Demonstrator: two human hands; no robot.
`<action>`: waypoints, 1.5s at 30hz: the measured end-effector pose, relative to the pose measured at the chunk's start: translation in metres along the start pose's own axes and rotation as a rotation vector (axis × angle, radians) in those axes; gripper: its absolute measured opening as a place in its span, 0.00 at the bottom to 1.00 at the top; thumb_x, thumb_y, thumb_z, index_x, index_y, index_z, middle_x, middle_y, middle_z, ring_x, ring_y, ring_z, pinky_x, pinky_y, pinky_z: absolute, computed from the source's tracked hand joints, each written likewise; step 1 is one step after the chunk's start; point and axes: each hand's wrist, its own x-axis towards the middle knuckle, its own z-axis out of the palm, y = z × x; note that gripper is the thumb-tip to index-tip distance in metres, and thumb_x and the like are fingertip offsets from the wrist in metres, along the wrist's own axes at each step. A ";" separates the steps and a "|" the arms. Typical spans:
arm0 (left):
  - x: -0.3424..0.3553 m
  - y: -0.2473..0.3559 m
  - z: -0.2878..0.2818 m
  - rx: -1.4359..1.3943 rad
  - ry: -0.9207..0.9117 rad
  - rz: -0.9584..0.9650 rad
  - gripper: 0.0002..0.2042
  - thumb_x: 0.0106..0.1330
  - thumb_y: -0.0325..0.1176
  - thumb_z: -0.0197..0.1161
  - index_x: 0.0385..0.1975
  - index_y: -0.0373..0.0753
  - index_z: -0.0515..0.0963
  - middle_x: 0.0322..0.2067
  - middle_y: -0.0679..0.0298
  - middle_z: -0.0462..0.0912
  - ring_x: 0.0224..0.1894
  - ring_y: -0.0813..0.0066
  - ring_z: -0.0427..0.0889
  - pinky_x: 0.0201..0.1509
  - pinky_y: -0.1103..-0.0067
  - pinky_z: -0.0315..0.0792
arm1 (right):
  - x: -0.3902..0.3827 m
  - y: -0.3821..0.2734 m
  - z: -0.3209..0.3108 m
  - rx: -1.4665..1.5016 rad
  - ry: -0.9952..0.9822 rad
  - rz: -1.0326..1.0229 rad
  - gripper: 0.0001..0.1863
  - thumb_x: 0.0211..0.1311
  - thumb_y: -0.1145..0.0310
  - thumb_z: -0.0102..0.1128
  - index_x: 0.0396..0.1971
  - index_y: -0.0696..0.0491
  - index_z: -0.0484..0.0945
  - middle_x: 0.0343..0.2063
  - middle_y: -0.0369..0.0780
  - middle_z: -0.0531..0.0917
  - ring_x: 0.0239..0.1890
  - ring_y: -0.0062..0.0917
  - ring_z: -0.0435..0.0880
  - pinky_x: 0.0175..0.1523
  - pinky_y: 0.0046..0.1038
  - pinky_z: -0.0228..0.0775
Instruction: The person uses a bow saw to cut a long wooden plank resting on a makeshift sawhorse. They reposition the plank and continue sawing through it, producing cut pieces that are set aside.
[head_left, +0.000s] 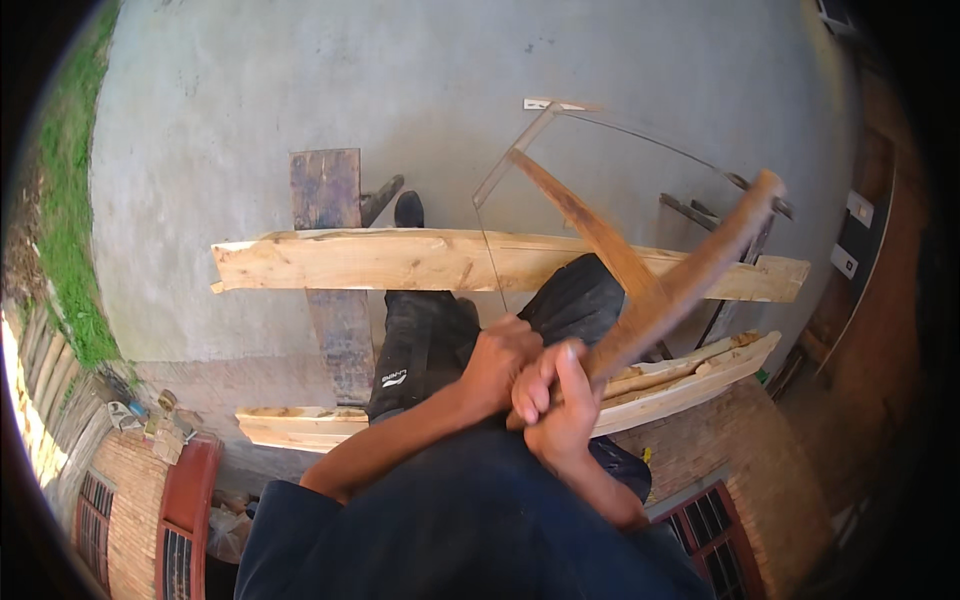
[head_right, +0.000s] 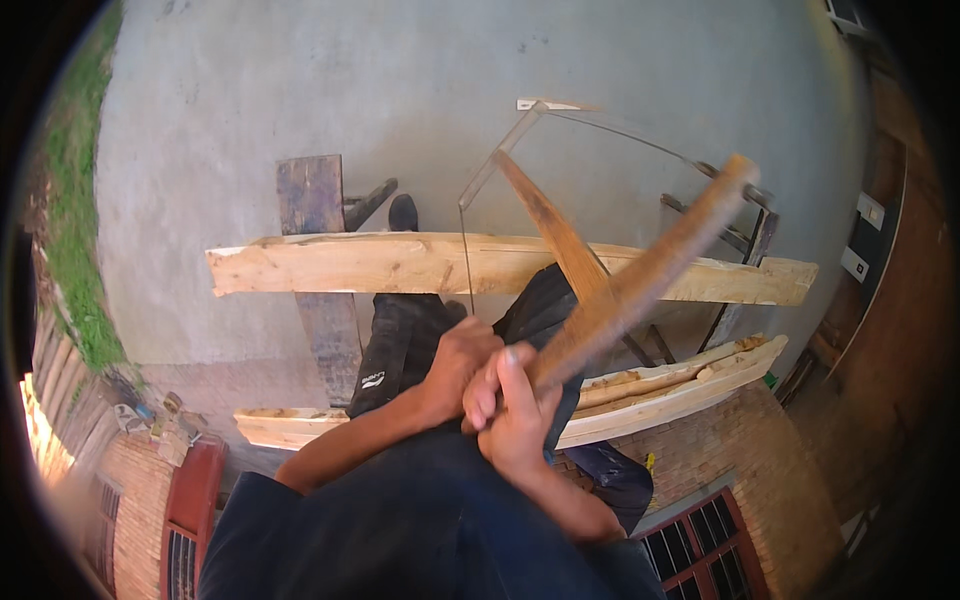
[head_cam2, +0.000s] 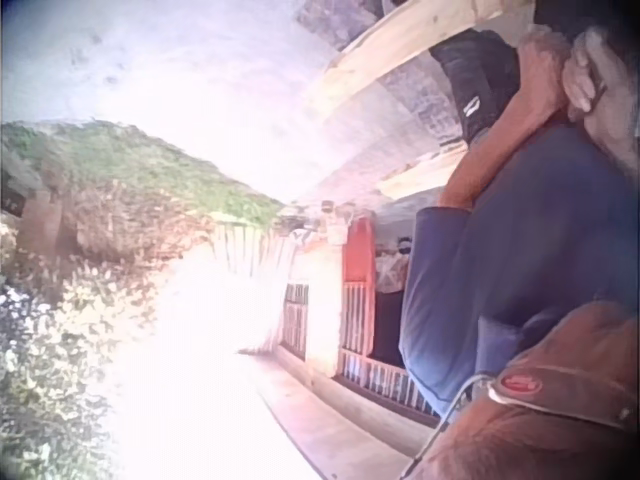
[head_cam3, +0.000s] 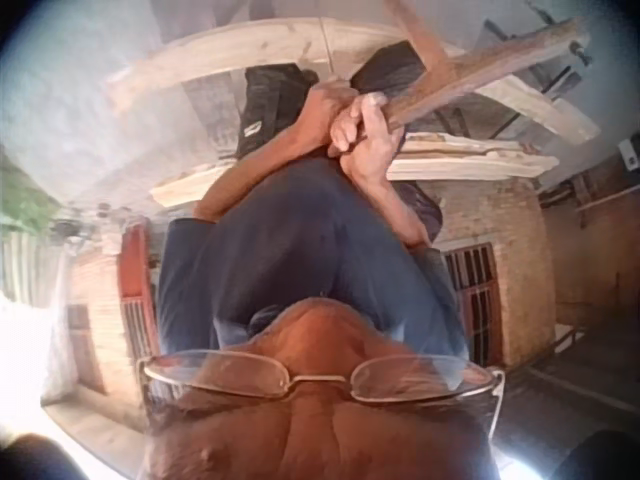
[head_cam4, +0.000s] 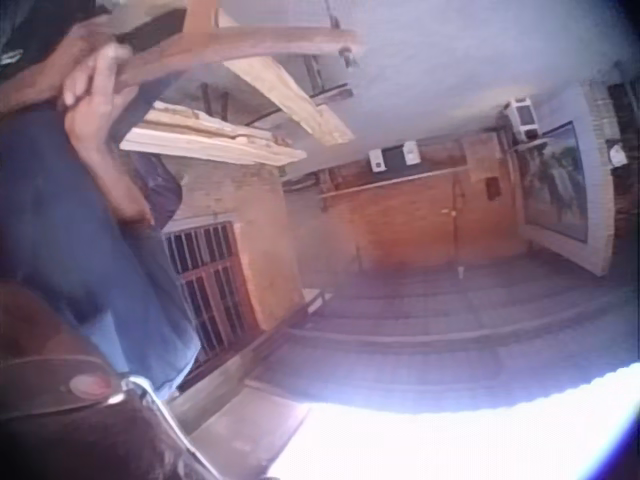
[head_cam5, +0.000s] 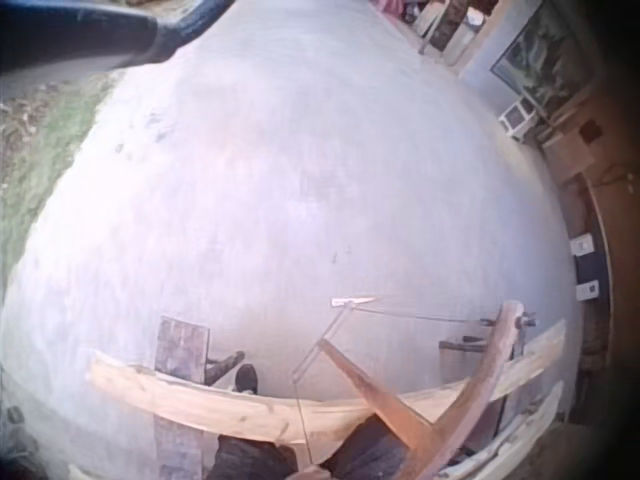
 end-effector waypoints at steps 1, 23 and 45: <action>-0.003 0.020 -0.003 -0.027 -0.018 0.039 0.08 0.46 0.38 0.66 0.18 0.43 0.75 0.21 0.63 0.74 0.29 0.61 0.76 0.38 0.68 0.68 | -0.020 -0.012 0.005 -0.004 0.008 0.007 0.15 0.80 0.65 0.53 0.30 0.55 0.68 0.16 0.37 0.68 0.15 0.19 0.65 0.20 0.24 0.60; 0.000 -0.044 0.015 0.031 -0.025 -0.111 0.08 0.48 0.36 0.68 0.22 0.41 0.78 0.24 0.57 0.79 0.33 0.52 0.79 0.39 0.62 0.72 | 0.037 0.022 -0.010 -0.095 0.007 -0.004 0.18 0.81 0.58 0.51 0.29 0.51 0.67 0.16 0.34 0.65 0.12 0.19 0.61 0.18 0.24 0.58; 0.001 -0.042 0.013 -0.024 0.010 -0.182 0.08 0.53 0.35 0.66 0.22 0.40 0.77 0.23 0.58 0.77 0.32 0.54 0.79 0.36 0.63 0.71 | 0.041 0.019 -0.005 -0.135 -0.013 0.063 0.15 0.76 0.68 0.56 0.26 0.52 0.67 0.18 0.35 0.68 0.13 0.19 0.66 0.18 0.25 0.60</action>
